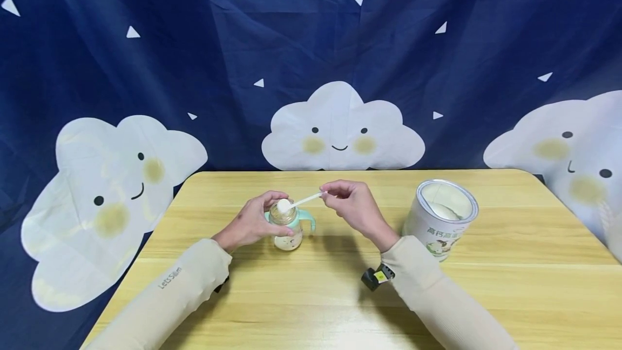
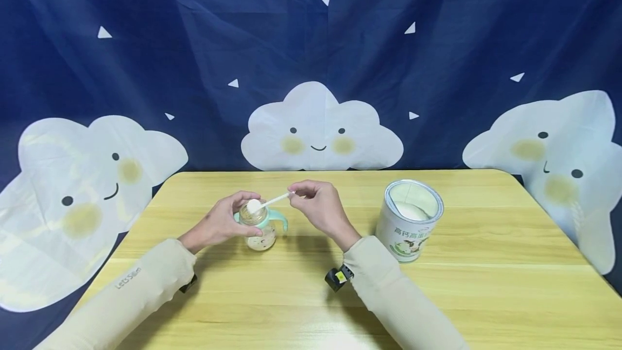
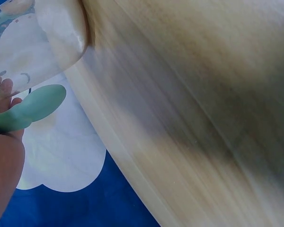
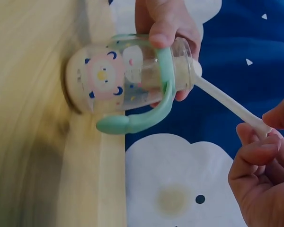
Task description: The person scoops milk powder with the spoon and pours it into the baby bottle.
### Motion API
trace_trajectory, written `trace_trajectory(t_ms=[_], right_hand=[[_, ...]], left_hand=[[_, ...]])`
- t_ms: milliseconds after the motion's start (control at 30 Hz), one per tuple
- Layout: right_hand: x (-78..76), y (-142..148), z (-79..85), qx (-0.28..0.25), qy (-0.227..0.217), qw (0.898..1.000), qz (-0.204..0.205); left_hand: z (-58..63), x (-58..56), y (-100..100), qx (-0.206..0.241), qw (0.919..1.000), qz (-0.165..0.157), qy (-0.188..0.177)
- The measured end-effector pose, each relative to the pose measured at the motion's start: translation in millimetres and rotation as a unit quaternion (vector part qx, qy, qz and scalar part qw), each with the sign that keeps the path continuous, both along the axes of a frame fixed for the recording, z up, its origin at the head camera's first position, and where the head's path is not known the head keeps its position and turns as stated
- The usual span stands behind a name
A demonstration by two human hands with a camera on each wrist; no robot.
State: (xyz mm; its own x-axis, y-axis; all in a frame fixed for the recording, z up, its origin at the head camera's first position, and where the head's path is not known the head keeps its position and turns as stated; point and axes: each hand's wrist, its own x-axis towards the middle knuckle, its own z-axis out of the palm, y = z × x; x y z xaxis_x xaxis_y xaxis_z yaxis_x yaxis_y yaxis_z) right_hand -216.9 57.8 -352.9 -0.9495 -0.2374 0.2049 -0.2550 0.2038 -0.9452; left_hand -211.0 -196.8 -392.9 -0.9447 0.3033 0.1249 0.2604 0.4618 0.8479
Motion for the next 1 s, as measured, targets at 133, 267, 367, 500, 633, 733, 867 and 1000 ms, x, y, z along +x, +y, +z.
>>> trace_trajectory(t_ms=[133, 267, 367, 500, 633, 733, 867, 1000], right_hand=[[1.1, 1, -0.1, 0.033, 0.047, 0.998, -0.001], [1.3, 2, -0.7, 0.043, 0.053, 0.998, 0.001], [1.0, 3, -0.8, 0.043, 0.050, 0.998, 0.001], [-0.9, 6, -0.1, 0.037, 0.045, 0.998, -0.001], [-2.4, 12, 4.9, 0.006, 0.012, 1.000, -0.007], [-3.4, 18, 10.1, -0.023, -0.021, 0.999, -0.010], [-4.9, 29, 17.3, -0.049, -0.046, 0.998, -0.017], [-5.9, 40, 23.2, -0.060, -0.052, 0.996, -0.030]], left_hand=[[1.0, 0.5, 0, -0.005, 1.0000, 0.003, -0.001], [2.3, 0.3, 1, -0.005, 1.0000, 0.005, -0.004], [3.2, 0.3, 1, -0.005, 1.0000, 0.003, -0.007], [4.5, 0.3, 1, -0.008, 0.9999, 0.001, -0.007], [10.6, 0.0, 2, -0.005, 0.9999, -0.009, 0.005], [17.1, -1.1, 3, 0.000, 0.9997, -0.017, 0.016], [25.0, -2.9, 4, 0.006, 0.9993, -0.030, 0.023], [30.7, -4.5, 8, 0.013, 0.9989, -0.042, 0.020]])
